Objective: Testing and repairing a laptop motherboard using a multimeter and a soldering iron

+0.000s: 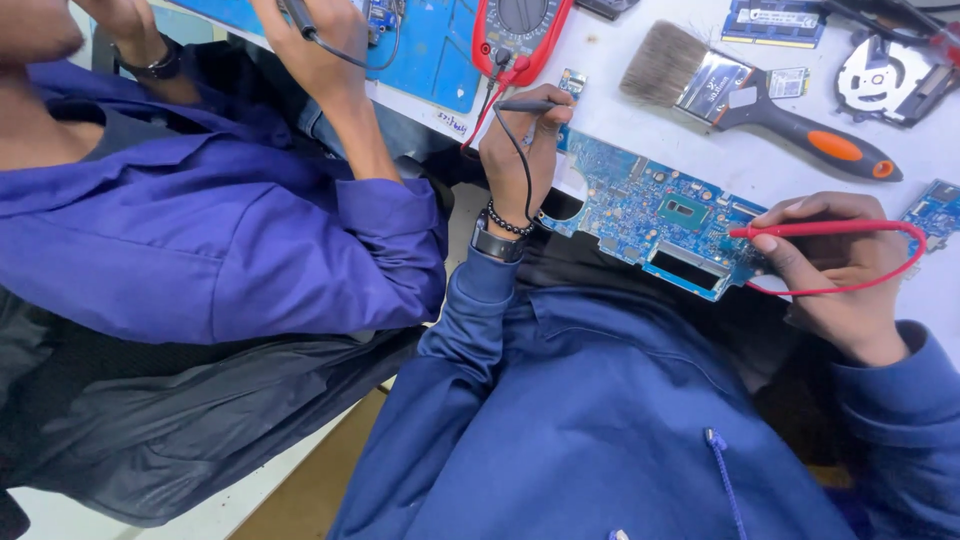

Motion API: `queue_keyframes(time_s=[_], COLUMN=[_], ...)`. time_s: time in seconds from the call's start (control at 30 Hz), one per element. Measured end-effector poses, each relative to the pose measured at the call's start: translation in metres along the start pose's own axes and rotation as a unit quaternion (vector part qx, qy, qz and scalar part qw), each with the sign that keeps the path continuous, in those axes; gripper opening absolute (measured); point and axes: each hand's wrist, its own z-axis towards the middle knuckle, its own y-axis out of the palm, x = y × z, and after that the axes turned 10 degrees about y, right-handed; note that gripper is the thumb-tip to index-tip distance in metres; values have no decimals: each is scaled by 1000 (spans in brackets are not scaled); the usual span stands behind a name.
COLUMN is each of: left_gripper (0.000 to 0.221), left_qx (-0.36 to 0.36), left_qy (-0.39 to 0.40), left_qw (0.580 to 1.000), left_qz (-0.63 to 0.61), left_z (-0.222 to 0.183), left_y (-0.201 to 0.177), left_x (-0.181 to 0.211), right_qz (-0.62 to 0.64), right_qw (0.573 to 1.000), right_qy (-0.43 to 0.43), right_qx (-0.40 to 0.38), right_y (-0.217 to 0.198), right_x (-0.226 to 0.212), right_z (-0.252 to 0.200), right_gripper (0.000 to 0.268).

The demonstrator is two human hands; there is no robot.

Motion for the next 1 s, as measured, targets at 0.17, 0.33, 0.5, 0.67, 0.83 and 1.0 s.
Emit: queue_keyframes(time_s=[0.17, 0.33, 0.5, 0.67, 0.83, 1.0], left_gripper=[30, 36, 33, 30, 37, 33], left_qx=[-13, -13, -4, -17, -30, -23], left_qy=[-50, -82, -42, -39, -49, -30], left_qw=[998, 997, 999, 998, 997, 998], left_qz=[28, 1, 23, 46, 61, 58], left_z=[14, 17, 16, 12, 14, 15], left_y=[-2, -4, -3, -3, -3, -2], left_x=[19, 27, 24, 17, 16, 18], right_qz=[1, 28, 5, -7, -17, -19], right_qw=[1000, 1000, 1000, 999, 999, 999], right_qy=[-1, -5, -7, -34, -36, -44], right_qx=[0, -5, -7, -14, -17, -16], right_y=[1, 1, 2, 0, -1, -2], right_x=[-2, 1, -6, -2, -4, -2], right_z=[0, -1, 0, 1, 0, 0], right_gripper=[32, 33, 32, 35, 32, 33])
